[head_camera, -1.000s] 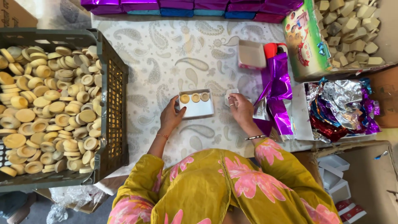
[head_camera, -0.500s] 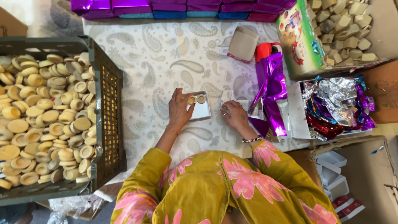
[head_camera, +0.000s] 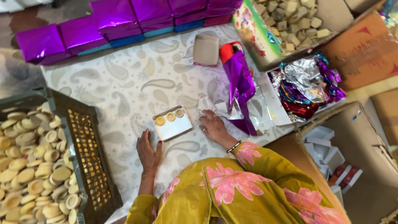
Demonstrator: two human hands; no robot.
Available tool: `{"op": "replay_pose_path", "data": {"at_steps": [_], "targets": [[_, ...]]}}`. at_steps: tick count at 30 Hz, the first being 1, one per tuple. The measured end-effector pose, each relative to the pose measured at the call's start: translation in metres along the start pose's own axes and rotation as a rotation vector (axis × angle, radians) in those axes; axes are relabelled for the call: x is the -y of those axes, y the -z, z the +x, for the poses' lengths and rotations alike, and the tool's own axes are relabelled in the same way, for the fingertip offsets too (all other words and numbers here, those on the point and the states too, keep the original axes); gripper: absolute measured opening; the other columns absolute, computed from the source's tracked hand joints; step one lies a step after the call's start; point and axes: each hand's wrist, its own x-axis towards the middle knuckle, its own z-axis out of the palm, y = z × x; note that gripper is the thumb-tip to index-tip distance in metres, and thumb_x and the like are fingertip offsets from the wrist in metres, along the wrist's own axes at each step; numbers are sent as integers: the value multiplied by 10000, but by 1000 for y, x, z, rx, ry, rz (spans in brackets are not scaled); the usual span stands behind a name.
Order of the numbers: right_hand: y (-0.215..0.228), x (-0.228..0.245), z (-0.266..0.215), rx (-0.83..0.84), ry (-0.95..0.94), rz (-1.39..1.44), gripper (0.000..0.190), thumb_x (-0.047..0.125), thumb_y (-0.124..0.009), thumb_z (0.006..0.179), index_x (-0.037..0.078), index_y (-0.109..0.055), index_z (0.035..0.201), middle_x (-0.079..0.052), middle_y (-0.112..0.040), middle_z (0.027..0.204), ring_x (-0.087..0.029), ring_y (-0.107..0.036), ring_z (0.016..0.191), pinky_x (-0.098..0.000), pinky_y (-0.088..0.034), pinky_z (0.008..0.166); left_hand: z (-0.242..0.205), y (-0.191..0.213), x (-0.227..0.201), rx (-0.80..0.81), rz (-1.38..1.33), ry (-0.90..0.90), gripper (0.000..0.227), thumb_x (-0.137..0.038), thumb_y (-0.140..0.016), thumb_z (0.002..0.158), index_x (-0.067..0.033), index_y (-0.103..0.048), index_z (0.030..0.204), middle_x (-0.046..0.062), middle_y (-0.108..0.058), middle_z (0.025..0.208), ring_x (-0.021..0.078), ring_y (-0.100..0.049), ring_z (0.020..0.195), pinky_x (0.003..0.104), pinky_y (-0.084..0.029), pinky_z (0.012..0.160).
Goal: Packing individual food items into small boxes and wrapping them with decorative foil.
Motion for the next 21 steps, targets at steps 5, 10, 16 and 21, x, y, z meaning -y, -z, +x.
{"op": "replay_pose_path", "data": {"at_steps": [5, 10, 16, 21], "targets": [[3, 8, -5, 13, -1, -72, 363, 238, -652, 923, 58, -600, 1235, -198, -432, 1511, -400, -420, 1389, -498, -396, 1119, 1, -1, -1, -25, 8, 3, 679, -249, -690, 920, -2, -439, 1500, 222, -557, 1454, 359, -514, 1356, 512, -301, 1212], [7, 10, -4, 52, 2, -77, 373, 230, -628, 936, 34, -577, 1249, -224, -393, 1542, -399, -385, 1430, -498, -366, 1144, 1, -2, -2, -12, -8, 48, 668, -221, -682, 915, -14, -448, 1505, 185, -620, 1382, 322, -566, 1303, 505, -310, 1211], [5, 8, -4, 106, 20, -81, 406, 226, -618, 940, 8, -553, 1276, -260, -346, 1551, -417, -335, 1441, -519, -315, 1154, 0, -5, -1, -25, 27, 63, 615, -212, -672, 942, -22, -477, 1494, 183, -633, 1375, 323, -575, 1295, 506, -309, 1211], [6, 1, -3, 174, 3, -14, 451, 262, -654, 926, 40, -554, 1305, -249, -313, 1581, -417, -304, 1473, -512, -304, 1190, 0, -7, -5, -57, 81, 39, 591, -232, -681, 933, -22, -515, 1459, 186, -636, 1375, 336, -580, 1288, 503, -331, 1194]]}}
